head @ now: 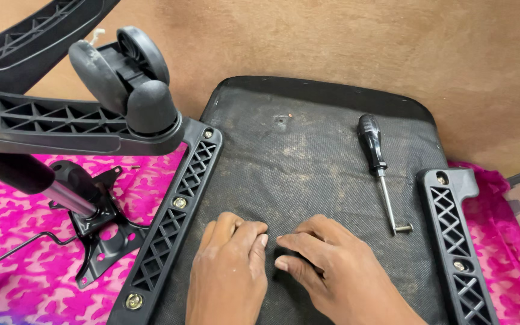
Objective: The person uses a screwdriver to tighten screws on the base of an office chair. They first remove the gas lift cylinder from the base, then flip the chair and secure the base to the seat using multiple screws.
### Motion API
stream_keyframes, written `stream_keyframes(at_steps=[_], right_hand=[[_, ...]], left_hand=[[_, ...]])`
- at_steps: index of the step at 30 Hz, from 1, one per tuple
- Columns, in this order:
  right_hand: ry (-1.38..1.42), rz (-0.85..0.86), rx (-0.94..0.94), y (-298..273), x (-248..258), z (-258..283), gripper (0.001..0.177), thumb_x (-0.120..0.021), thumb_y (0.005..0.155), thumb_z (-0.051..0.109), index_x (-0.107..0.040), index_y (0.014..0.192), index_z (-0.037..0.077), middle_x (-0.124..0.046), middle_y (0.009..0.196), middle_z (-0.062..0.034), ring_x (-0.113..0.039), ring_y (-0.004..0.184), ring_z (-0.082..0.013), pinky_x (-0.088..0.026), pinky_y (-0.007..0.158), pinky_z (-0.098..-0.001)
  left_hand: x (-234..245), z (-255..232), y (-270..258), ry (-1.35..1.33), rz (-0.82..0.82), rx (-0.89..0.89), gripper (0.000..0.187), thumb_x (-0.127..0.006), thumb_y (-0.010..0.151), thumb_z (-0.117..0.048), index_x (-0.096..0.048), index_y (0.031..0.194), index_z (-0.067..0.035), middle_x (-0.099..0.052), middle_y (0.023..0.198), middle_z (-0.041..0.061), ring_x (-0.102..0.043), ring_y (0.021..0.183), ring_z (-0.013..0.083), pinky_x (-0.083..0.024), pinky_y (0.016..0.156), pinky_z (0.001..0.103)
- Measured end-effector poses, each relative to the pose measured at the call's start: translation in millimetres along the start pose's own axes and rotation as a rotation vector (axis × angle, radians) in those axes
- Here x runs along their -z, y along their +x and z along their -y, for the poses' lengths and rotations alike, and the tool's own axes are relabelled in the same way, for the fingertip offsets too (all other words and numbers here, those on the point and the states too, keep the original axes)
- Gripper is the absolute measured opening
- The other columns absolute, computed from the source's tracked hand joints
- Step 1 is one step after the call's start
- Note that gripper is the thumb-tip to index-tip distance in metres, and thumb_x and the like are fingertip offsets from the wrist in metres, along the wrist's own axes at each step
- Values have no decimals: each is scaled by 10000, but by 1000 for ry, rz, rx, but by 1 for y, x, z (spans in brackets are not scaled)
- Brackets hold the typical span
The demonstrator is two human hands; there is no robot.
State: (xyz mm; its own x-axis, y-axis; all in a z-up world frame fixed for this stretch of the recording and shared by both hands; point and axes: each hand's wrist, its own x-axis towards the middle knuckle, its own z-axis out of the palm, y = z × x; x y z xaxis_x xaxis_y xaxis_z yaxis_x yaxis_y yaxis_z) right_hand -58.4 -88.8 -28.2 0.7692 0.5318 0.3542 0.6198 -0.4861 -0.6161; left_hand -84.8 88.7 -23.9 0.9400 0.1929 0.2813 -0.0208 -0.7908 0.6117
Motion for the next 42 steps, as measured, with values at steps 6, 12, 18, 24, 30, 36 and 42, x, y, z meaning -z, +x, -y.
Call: stream_keyframes(at_steps=[6,12,18,24,30,36,42], right_hand=[[-57,142,142,-24,19,-18,385,-829,793,312,-762,1123,124,-659,1080,-68,-660,962,-254,-554,768,-373],[-39,112,-48,-42,14,-34,204,-797,838,173,-782,1039,145,-663,942,-26,-705,876,-198,-587,724,-343],[-116,-51,-72,-35,16,-20,207,-780,768,102,-763,975,103,-660,888,-60,-710,778,-244,-585,664,-368],[-63,-147,-249,-16,32,-10,188,-778,801,129,-777,988,115,-684,903,-39,-706,764,-195,-592,623,-327],[-112,-380,-401,-2,49,-4,166,-752,805,126,-754,967,90,-692,865,-47,-684,713,-179,-574,576,-317],[-333,-383,-619,0,66,-18,278,-805,828,220,-764,1086,128,-652,963,-94,-665,697,-234,-554,616,-373],[-312,-281,-659,-3,71,-35,296,-792,818,263,-751,1084,141,-695,926,-103,-711,795,-239,-577,719,-402]], left_hand=[[-6,-10,1,-154,216,220,323,-798,753,-149,-787,1073,-195,-672,909,-4,-680,836,151,-557,728,332],[-15,-22,9,-280,194,152,319,-786,704,-62,-785,1010,-153,-721,875,2,-746,676,108,-600,631,259],[-19,-35,12,-312,153,260,309,-822,672,-75,-790,976,-125,-739,856,17,-747,604,119,-602,609,265],[-20,-51,20,-539,131,347,318,-790,643,-52,-784,960,-29,-785,768,34,-749,659,76,-614,663,254],[-23,-74,39,-617,72,281,319,-787,704,-127,-772,1006,-28,-751,884,43,-740,700,98,-612,659,254],[-15,-64,37,-276,73,304,337,-858,722,-238,-780,1021,-103,-681,981,28,-670,741,166,-543,718,316],[7,-16,31,-137,-259,174,289,-830,700,-176,-768,960,-65,-679,960,64,-671,795,182,-538,763,335]])
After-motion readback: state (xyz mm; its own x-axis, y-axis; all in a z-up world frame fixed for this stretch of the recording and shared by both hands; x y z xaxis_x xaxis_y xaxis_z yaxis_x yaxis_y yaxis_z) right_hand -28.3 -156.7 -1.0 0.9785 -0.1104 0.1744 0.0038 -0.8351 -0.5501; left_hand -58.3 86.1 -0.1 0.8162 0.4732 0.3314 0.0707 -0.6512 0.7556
